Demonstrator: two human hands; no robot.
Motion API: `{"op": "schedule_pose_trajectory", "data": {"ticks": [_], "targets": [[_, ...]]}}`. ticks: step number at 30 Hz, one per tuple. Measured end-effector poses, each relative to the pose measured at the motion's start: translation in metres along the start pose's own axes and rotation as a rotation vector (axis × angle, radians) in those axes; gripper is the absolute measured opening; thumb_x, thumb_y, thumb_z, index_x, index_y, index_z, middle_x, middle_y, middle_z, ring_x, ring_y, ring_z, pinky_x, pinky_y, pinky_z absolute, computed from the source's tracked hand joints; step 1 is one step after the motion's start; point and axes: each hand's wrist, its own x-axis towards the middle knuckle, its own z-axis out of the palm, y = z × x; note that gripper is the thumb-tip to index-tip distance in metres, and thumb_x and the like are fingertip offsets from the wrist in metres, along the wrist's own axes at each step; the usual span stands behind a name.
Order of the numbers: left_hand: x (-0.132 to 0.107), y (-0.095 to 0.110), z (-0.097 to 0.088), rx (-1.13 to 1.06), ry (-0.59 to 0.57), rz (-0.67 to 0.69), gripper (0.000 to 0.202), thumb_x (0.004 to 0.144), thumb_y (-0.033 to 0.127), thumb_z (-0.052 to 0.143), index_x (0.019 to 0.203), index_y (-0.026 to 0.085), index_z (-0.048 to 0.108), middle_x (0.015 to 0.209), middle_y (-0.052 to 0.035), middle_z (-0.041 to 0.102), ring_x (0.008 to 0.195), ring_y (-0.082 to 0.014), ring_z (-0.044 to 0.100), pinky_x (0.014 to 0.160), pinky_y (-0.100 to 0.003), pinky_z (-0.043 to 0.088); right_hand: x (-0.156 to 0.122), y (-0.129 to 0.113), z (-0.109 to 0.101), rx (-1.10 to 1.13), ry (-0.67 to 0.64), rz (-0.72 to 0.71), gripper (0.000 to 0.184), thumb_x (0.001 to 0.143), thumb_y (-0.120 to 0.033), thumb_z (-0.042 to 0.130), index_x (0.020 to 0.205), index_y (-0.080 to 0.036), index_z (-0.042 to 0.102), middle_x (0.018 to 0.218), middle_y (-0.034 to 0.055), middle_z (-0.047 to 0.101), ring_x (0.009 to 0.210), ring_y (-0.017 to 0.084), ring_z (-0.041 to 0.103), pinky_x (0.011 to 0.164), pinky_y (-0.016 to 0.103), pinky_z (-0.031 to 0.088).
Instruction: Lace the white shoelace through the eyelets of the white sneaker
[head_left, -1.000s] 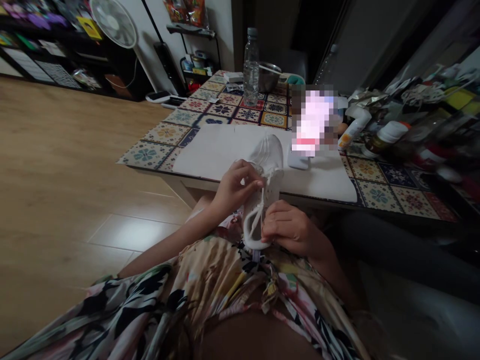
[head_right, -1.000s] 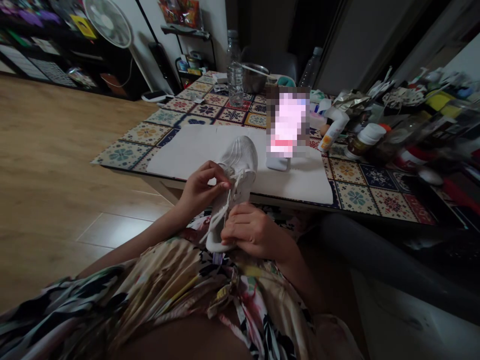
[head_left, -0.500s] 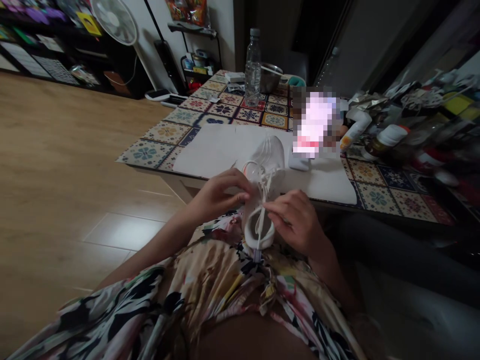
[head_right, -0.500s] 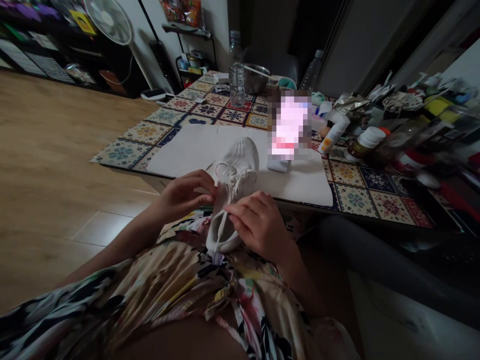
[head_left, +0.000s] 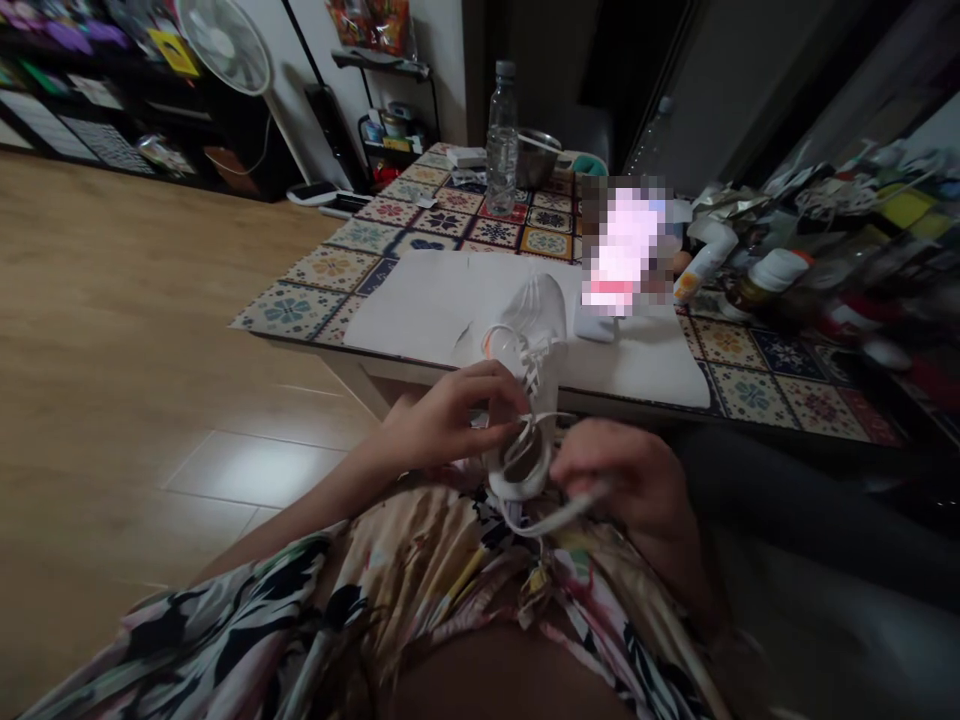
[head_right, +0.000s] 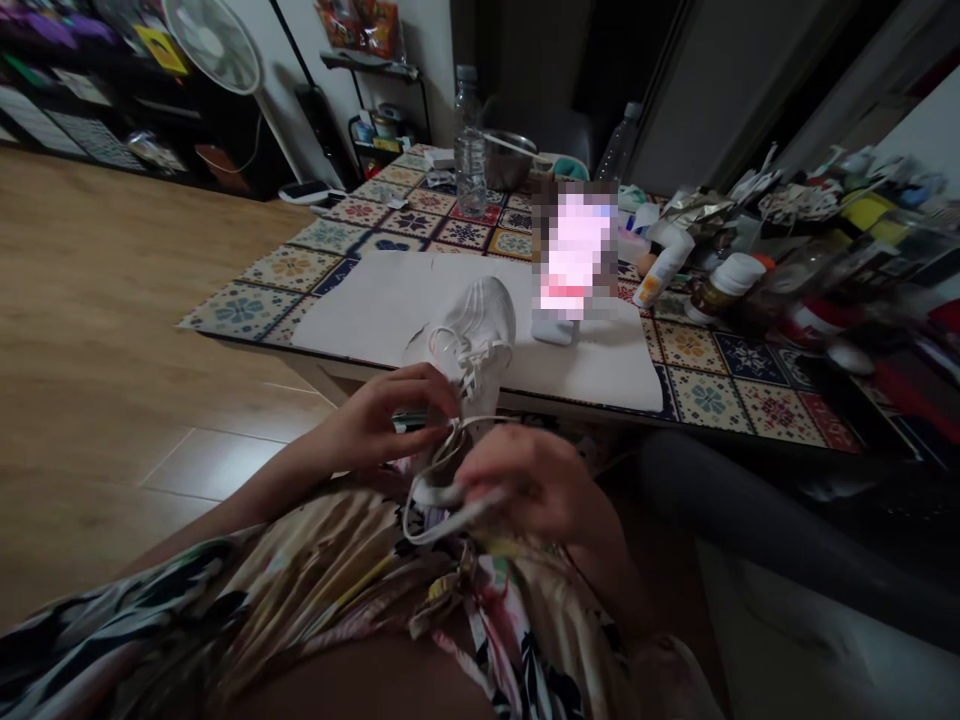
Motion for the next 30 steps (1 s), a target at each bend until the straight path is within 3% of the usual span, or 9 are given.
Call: {"op": "schedule_pose_trajectory", "data": {"ticks": [2,6,9,12,18,23,27,30], "targets": [[0.001,0.001,0.002,-0.02,-0.012,0.008,0.007,0.086,0.019,0.061,0.09,0.016,0.066,0.092,-0.005,0.062,0.083,-0.0145,0.062,0.075,-0.028,0.052,0.009,0.007,0.0,-0.142,0.078,0.097,0.014,0.091,-0.02,0.06,0.103,-0.025,0.063,0.089,0.0019,0.069,0.083,0.018,0.065,0.077,0.033,0.054],[0.003,0.001,0.006,-0.008,0.007,0.061,0.002,0.081,0.017,0.061,0.082,0.016,0.06,0.089,-0.0039,0.058,0.081,-0.0148,0.059,0.071,-0.027,0.051,0.023,0.014,0.006,-0.414,-0.029,0.05,0.023,0.086,-0.012,0.058,0.107,-0.022,0.061,0.103,0.0077,0.066,0.099,0.023,0.06,0.091,0.042,0.049],[0.004,0.0,0.007,0.015,0.042,0.082,0.003,0.081,0.017,0.061,0.084,0.017,0.06,0.092,-0.0051,0.057,0.088,-0.0174,0.058,0.077,-0.031,0.051,0.025,0.016,0.012,-0.464,-0.056,0.016,0.021,0.084,-0.01,0.056,0.1,-0.022,0.062,0.103,0.0077,0.063,0.097,0.023,0.058,0.088,0.041,0.05],[0.004,0.0,0.007,0.003,0.042,0.094,0.002,0.083,0.019,0.059,0.085,0.017,0.06,0.094,-0.006,0.058,0.09,-0.0183,0.058,0.08,-0.032,0.051,0.024,0.018,0.015,-0.4,-0.021,-0.001,0.013,0.085,-0.01,0.056,0.088,-0.022,0.058,0.098,0.0061,0.06,0.094,0.021,0.058,0.085,0.038,0.05],[0.003,-0.004,0.008,-0.081,0.03,0.087,0.005,0.086,0.022,0.059,0.085,0.017,0.062,0.095,-0.0066,0.058,0.093,-0.0184,0.058,0.086,-0.033,0.05,0.022,0.025,0.014,-0.317,-0.023,0.035,0.017,0.09,-0.013,0.053,0.103,-0.023,0.056,0.106,0.0072,0.059,0.104,0.022,0.057,0.092,0.039,0.047],[0.003,-0.007,0.007,-0.202,-0.023,0.076,0.01,0.088,0.025,0.061,0.081,0.017,0.063,0.095,-0.0059,0.056,0.093,-0.0176,0.057,0.089,-0.033,0.049,0.022,0.024,0.011,-0.195,-0.023,0.094,0.002,0.092,-0.022,0.057,0.091,-0.022,0.056,0.104,0.0067,0.056,0.103,0.021,0.056,0.091,0.037,0.047],[-0.001,-0.005,0.001,-0.321,-0.052,0.039,0.027,0.089,0.041,0.064,0.075,0.018,0.066,0.096,-0.0066,0.056,0.092,-0.0182,0.057,0.088,-0.035,0.049,0.018,0.022,0.005,-0.025,-0.065,0.154,0.014,0.094,-0.033,0.057,0.085,-0.022,0.058,0.107,0.0066,0.056,0.103,0.021,0.055,0.093,0.038,0.046],[-0.008,-0.007,-0.004,-0.446,0.007,0.005,0.043,0.083,0.057,0.065,0.064,0.019,0.063,0.092,-0.0071,0.056,0.087,-0.0199,0.056,0.08,-0.037,0.05,0.013,0.022,0.0,0.19,-0.03,0.136,0.019,0.093,-0.04,0.059,0.083,-0.024,0.061,0.101,0.0047,0.058,0.097,0.021,0.056,0.087,0.039,0.047]]}}
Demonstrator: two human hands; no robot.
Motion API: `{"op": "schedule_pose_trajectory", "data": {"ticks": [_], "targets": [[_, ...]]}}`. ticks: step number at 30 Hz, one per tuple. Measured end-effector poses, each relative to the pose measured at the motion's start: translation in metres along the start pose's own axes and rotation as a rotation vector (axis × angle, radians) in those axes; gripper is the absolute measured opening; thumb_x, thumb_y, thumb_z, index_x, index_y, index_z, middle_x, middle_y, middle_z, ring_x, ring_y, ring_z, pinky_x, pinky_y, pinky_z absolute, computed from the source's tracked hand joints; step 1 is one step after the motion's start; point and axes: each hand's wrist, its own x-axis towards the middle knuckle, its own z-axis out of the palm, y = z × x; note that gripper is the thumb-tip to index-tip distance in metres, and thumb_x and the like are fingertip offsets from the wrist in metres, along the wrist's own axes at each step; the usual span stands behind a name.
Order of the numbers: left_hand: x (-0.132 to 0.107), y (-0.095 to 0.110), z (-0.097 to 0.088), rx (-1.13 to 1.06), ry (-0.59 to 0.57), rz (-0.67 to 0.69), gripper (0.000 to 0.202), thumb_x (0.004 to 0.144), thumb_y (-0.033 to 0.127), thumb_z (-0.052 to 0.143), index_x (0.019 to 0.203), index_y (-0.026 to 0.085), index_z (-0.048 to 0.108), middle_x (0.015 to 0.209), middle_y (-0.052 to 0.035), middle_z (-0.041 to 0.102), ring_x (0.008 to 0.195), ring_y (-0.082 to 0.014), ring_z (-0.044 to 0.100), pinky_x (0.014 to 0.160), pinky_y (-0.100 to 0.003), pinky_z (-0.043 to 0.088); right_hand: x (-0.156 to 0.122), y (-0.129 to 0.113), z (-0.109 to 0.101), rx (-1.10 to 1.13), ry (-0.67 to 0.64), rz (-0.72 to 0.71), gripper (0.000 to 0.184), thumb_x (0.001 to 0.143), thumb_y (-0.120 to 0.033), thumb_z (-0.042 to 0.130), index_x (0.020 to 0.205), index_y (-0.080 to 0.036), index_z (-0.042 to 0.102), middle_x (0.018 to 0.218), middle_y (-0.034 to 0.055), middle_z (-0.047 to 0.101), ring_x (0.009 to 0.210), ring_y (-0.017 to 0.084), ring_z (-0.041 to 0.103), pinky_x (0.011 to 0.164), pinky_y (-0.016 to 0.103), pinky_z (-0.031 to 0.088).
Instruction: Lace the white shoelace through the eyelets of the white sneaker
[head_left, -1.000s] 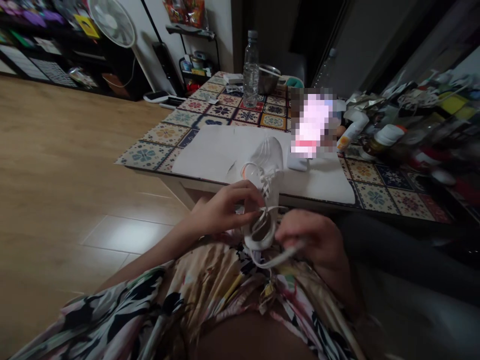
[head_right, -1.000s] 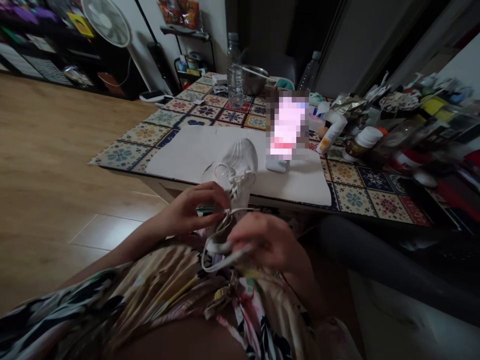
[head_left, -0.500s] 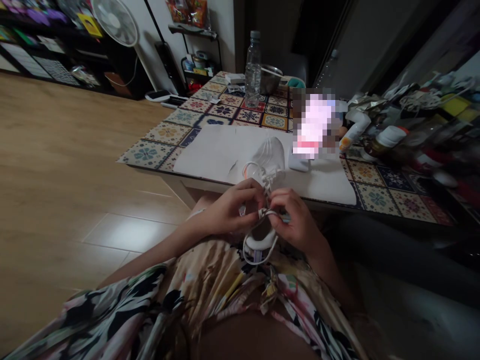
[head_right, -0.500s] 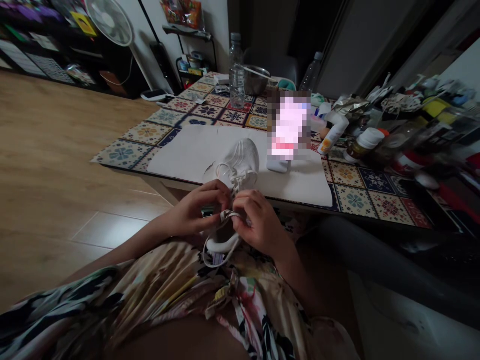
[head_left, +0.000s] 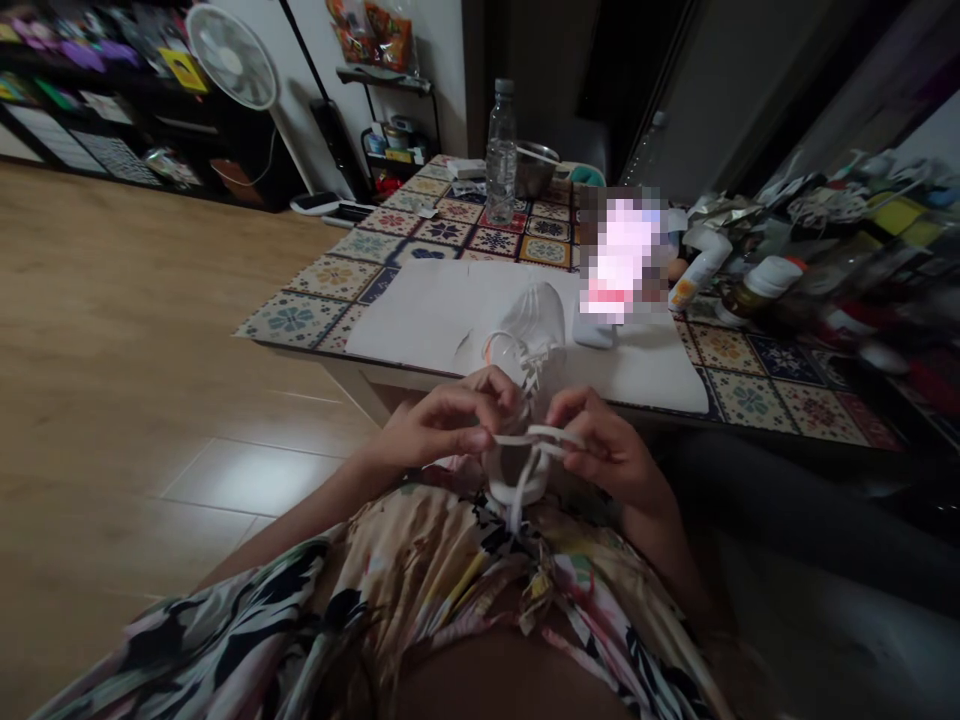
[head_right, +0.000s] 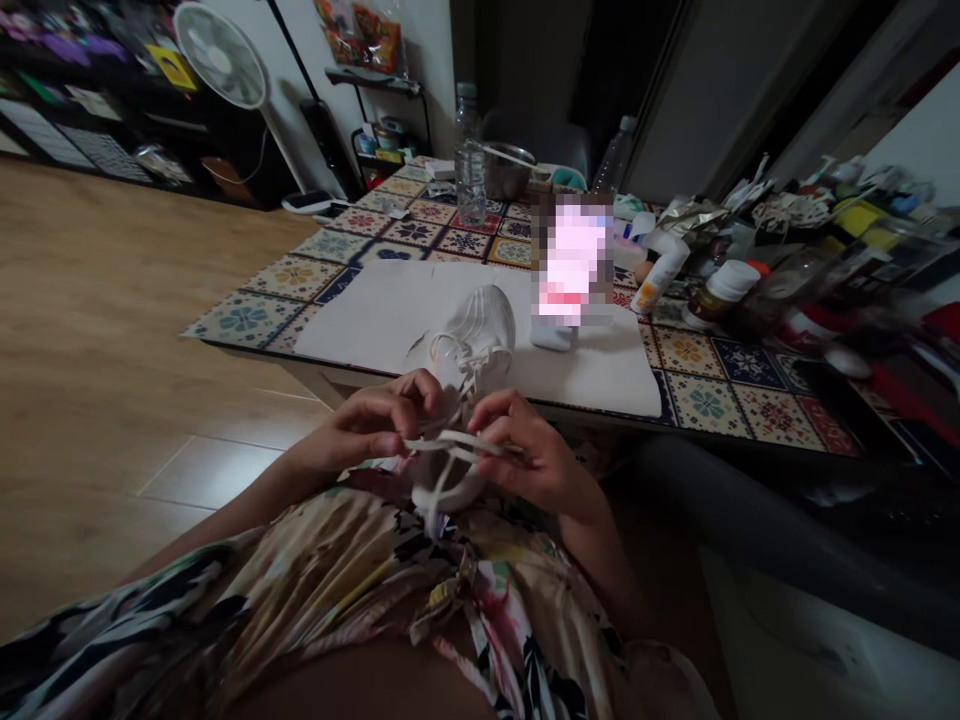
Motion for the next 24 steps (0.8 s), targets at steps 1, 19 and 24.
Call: {"op": "schedule_pose_trajectory", "data": {"ticks": [1,19,24], "targets": [[-0.002,-0.001,-0.002,-0.034,0.027,0.012,0.046,0.081,0.06,0.065,0.06,0.019,0.06,0.089,-0.0068,0.055,0.085,-0.0202,0.055,0.078,-0.037,0.05,-0.002,0.0,-0.002,0.065,0.023,-0.025,0.021,0.092,-0.042,0.06,0.08,-0.024,0.061,0.095,0.0042,0.059,0.092,0.021,0.057,0.083,0.039,0.048],[-0.002,0.034,0.017,0.006,0.009,-0.081,0.016,0.08,0.038,0.076,0.087,0.024,0.079,0.068,-0.0027,0.068,0.063,-0.0148,0.064,0.056,-0.026,0.052,-0.004,-0.012,0.008,-0.075,0.628,-0.004,0.019,0.089,-0.037,0.066,0.076,-0.024,0.06,0.056,-0.0058,0.053,0.042,0.01,0.046,0.041,0.023,0.035],[0.011,0.016,0.033,0.01,0.157,-0.086,0.027,0.076,0.041,0.079,0.091,0.019,0.078,0.071,-0.0036,0.071,0.062,-0.0134,0.064,0.056,-0.024,0.052,0.0,-0.018,0.026,-0.492,0.285,-0.199,0.009,0.093,-0.024,0.059,0.086,-0.023,0.065,0.07,-0.0002,0.07,0.06,0.013,0.064,0.059,0.025,0.05]]}}
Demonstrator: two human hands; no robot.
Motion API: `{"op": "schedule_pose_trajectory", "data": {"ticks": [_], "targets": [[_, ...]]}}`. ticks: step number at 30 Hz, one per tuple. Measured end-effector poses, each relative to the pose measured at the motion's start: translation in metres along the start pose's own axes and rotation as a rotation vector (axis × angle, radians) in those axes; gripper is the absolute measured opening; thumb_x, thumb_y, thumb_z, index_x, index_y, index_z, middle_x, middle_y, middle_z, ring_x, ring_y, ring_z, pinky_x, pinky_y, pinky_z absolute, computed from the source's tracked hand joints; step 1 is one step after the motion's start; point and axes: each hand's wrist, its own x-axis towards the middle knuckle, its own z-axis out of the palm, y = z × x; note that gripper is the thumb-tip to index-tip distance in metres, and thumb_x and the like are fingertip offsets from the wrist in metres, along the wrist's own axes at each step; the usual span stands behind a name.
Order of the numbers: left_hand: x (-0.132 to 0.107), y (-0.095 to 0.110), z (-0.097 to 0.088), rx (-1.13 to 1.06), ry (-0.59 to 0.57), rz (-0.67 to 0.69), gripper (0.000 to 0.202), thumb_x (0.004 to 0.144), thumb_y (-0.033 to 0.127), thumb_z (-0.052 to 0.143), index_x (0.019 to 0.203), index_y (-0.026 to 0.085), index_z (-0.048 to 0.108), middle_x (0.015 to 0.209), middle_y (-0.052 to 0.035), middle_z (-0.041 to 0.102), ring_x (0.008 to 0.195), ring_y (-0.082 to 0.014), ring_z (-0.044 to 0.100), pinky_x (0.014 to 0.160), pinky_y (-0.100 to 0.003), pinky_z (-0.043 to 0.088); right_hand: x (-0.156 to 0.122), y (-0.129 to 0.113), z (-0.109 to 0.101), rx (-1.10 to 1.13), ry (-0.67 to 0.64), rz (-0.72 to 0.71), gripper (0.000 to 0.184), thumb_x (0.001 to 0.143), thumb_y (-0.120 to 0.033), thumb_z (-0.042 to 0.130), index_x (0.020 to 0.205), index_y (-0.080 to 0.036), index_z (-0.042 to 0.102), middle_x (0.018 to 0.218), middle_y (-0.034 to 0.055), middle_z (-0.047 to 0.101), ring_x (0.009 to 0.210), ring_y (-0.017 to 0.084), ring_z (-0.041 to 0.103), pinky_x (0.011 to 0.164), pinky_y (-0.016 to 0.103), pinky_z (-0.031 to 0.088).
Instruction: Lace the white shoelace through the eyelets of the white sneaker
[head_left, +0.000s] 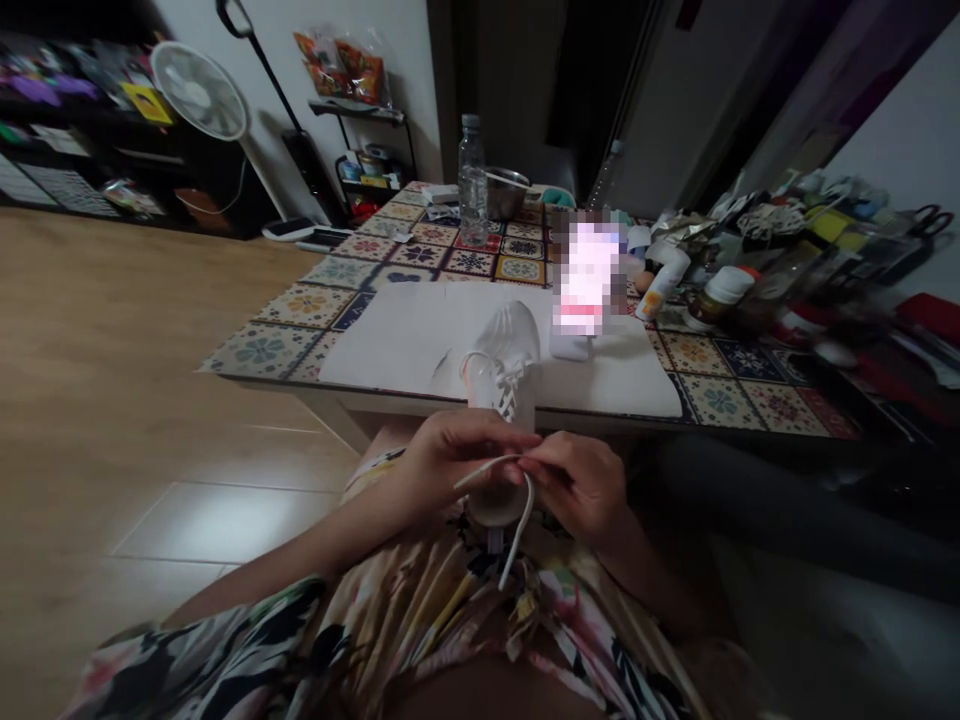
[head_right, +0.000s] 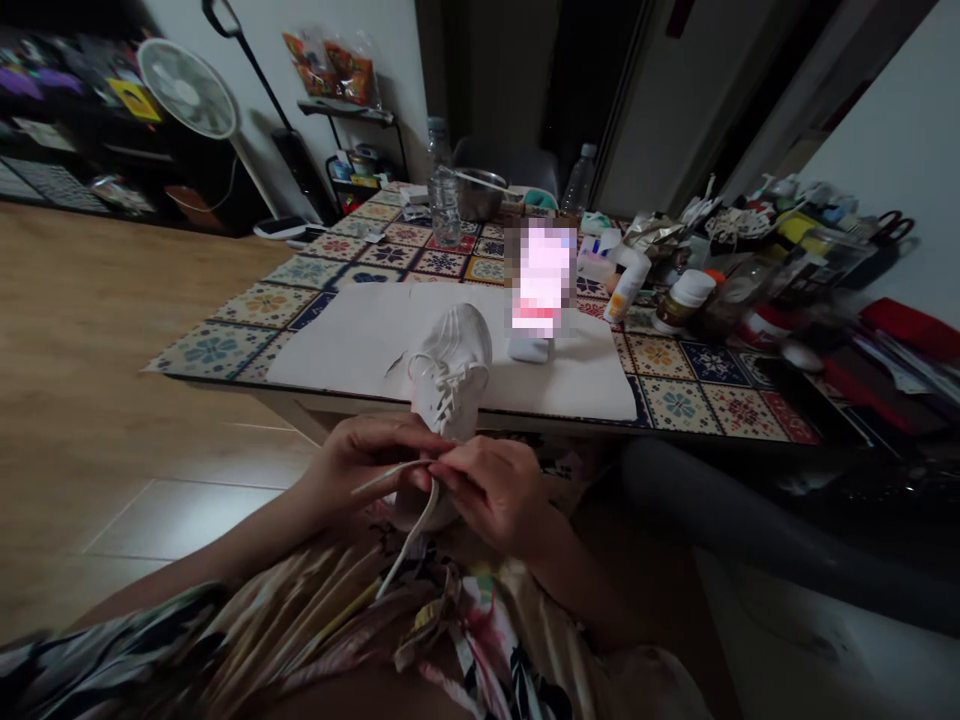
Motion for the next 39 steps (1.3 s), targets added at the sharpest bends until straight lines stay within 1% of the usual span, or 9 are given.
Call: {"op": "schedule_pose_trajectory", "data": {"ticks": [3,6,10,13,18,20,31,35,39], "targets": [[0.001,-0.002,0.001,0.05,0.056,0.104,0.02,0.077,0.037,0.079,0.075,0.017,0.075,0.071,-0.0045,0.072,0.067,-0.0147,0.066,0.062,-0.025,0.054,0.003,-0.002,-0.002,-0.025,-0.03,-0.075,0.008,0.093,-0.022,0.054,0.094,-0.023,0.062,0.077,0.0025,0.072,0.068,0.015,0.067,0.064,0.027,0.053],[-0.001,0.001,0.0,0.076,0.065,0.142,0.017,0.08,0.032,0.077,0.074,0.017,0.074,0.072,-0.0041,0.072,0.069,-0.0144,0.067,0.065,-0.024,0.054,0.004,-0.004,-0.004,-0.011,-0.034,-0.074,0.009,0.092,-0.018,0.054,0.094,-0.022,0.062,0.08,0.0039,0.071,0.071,0.015,0.067,0.066,0.028,0.054],[-0.004,0.003,0.002,0.052,-0.038,0.141,0.01,0.084,0.025,0.073,0.078,0.016,0.072,0.078,-0.0045,0.074,0.073,-0.0142,0.069,0.067,-0.023,0.055,-0.001,-0.005,-0.001,0.101,0.091,0.06,0.011,0.091,-0.014,0.056,0.085,-0.023,0.06,0.071,0.0003,0.067,0.064,0.014,0.062,0.061,0.026,0.051],[-0.006,0.005,0.003,0.079,-0.119,0.229,0.007,0.086,0.022,0.072,0.08,0.017,0.073,0.079,-0.0055,0.075,0.075,-0.0152,0.07,0.07,-0.024,0.056,-0.004,-0.005,0.0,0.126,0.184,0.17,0.011,0.087,-0.016,0.063,0.079,-0.023,0.059,0.065,-0.0025,0.061,0.058,0.012,0.056,0.054,0.024,0.046],[-0.007,0.006,0.0,0.205,-0.017,0.389,0.009,0.09,0.02,0.066,0.089,0.019,0.075,0.08,-0.006,0.076,0.074,-0.0153,0.07,0.069,-0.025,0.056,0.003,-0.007,-0.005,0.086,0.005,0.041,0.016,0.089,-0.013,0.055,0.098,-0.023,0.064,0.086,0.004,0.069,0.08,0.017,0.065,0.071,0.029,0.054],[-0.008,0.005,-0.001,0.239,0.03,0.405,0.01,0.091,0.018,0.064,0.088,0.019,0.074,0.08,-0.006,0.074,0.076,-0.0148,0.069,0.069,-0.024,0.055,0.006,-0.008,-0.006,0.065,-0.023,0.013,0.018,0.087,-0.012,0.054,0.098,-0.022,0.064,0.09,0.0053,0.067,0.084,0.017,0.065,0.074,0.03,0.055],[-0.009,0.011,0.003,0.203,0.139,0.233,0.013,0.087,0.026,0.07,0.078,0.016,0.072,0.075,-0.0039,0.072,0.069,-0.0126,0.066,0.066,-0.023,0.053,0.006,-0.001,-0.001,-0.003,-0.047,-0.044,0.016,0.088,-0.009,0.053,0.093,-0.022,0.061,0.087,0.0044,0.068,0.081,0.016,0.066,0.071,0.028,0.055],[-0.008,0.01,0.005,0.132,0.174,0.13,0.012,0.081,0.026,0.075,0.074,0.017,0.072,0.07,-0.0027,0.072,0.065,-0.0123,0.065,0.061,-0.021,0.052,0.004,0.001,0.0,-0.068,0.024,-0.133,0.019,0.09,-0.014,0.057,0.106,-0.023,0.061,0.085,0.0047,0.07,0.076,0.017,0.066,0.07,0.03,0.055],[-0.009,0.007,0.004,0.05,0.193,0.039,0.008,0.075,0.019,0.079,0.07,0.017,0.073,0.069,-0.0014,0.074,0.066,-0.0121,0.067,0.063,-0.02,0.053,0.001,0.001,-0.001,-0.088,0.047,-0.202,0.026,0.093,-0.012,0.055,0.115,-0.025,0.063,0.094,0.0055,0.071,0.08,0.017,0.066,0.072,0.031,0.053]]}}
